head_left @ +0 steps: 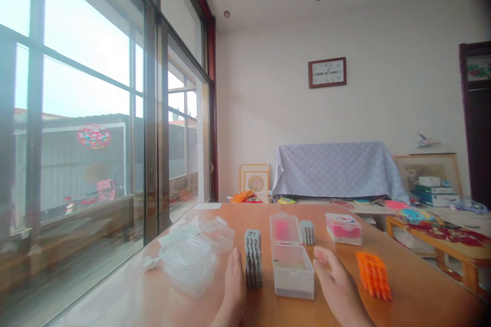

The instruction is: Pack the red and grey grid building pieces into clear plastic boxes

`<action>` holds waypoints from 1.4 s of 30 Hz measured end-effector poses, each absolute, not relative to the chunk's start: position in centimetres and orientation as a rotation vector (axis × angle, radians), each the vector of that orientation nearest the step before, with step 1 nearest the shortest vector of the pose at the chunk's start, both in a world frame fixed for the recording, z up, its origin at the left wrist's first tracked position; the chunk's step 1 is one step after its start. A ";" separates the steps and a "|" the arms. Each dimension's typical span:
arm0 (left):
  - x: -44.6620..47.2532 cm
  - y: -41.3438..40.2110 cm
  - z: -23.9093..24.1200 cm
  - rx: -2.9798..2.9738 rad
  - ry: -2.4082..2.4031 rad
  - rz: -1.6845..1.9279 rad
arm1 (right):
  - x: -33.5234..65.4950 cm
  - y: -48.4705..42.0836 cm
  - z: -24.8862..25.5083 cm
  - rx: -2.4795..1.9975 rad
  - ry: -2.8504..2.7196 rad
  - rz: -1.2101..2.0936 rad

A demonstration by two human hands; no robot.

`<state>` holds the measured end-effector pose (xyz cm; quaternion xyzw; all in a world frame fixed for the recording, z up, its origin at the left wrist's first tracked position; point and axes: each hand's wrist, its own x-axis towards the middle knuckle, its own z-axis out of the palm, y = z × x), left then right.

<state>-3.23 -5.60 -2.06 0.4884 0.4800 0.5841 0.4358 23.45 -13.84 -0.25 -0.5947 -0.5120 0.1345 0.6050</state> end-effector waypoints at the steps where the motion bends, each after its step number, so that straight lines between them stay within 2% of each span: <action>1: -3.1 -5.7 -2.1 1.232 1.186 1.468 | 22.8 -13.5 1.4 -1.363 -1.224 0.309; 5: -2.9 -6.7 -1.4 1.346 1.112 1.487 | 19.9 -11.0 6.3 -1.340 -1.432 0.390; 8: -3.0 -7.5 -0.5 1.380 1.057 1.514 | 17.9 -8.3 7.7 -1.324 -1.611 0.426; 20: -3.1 -8.2 0.9 1.251 1.012 1.485 | 14.9 -2.8 7.6 -1.281 -1.830 0.631; 34: -3.0 -7.1 -0.4 1.387 1.023 1.452 | 14.8 -2.4 7.4 -1.269 -1.863 0.505; 42: -3.1 -6.9 -0.6 1.391 1.047 1.470 | 14.2 -1.9 6.9 -1.245 -1.838 0.538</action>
